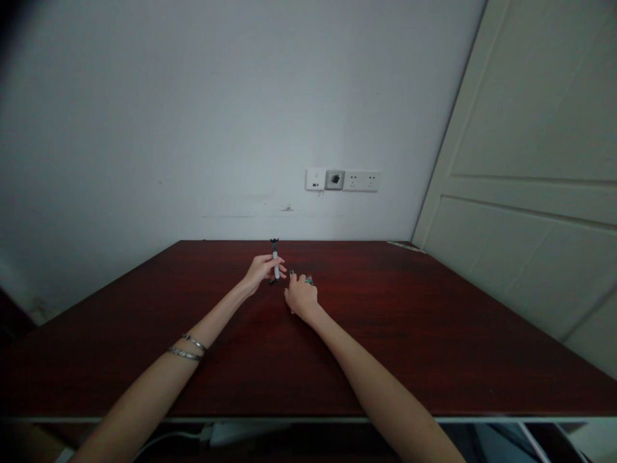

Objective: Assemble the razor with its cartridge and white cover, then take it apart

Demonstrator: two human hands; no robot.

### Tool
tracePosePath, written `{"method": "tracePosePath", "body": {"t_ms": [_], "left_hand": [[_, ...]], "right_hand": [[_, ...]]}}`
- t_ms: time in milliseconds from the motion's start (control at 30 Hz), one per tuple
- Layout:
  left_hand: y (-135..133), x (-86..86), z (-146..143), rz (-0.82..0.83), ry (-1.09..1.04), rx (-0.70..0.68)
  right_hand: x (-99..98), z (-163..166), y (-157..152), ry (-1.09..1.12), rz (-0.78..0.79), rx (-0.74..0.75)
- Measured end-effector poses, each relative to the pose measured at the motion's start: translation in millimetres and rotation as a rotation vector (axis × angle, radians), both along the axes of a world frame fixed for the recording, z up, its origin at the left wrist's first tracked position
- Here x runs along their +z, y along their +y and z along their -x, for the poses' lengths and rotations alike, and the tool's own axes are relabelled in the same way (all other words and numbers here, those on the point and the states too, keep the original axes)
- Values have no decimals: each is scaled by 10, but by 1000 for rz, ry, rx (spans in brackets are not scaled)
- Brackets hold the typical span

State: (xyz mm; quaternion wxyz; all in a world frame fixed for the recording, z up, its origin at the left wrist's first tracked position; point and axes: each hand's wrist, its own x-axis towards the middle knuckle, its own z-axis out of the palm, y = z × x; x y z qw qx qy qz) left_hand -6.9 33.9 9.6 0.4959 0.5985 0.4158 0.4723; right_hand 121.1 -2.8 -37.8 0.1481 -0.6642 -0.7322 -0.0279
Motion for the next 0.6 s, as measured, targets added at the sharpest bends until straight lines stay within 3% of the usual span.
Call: {"method": "tracePosePath", "body": {"t_ms": [600], "left_hand": [[-7,-23,7,-1,57,-5]], "right_hand": [[141,9,-43,-108,40,54]]}}
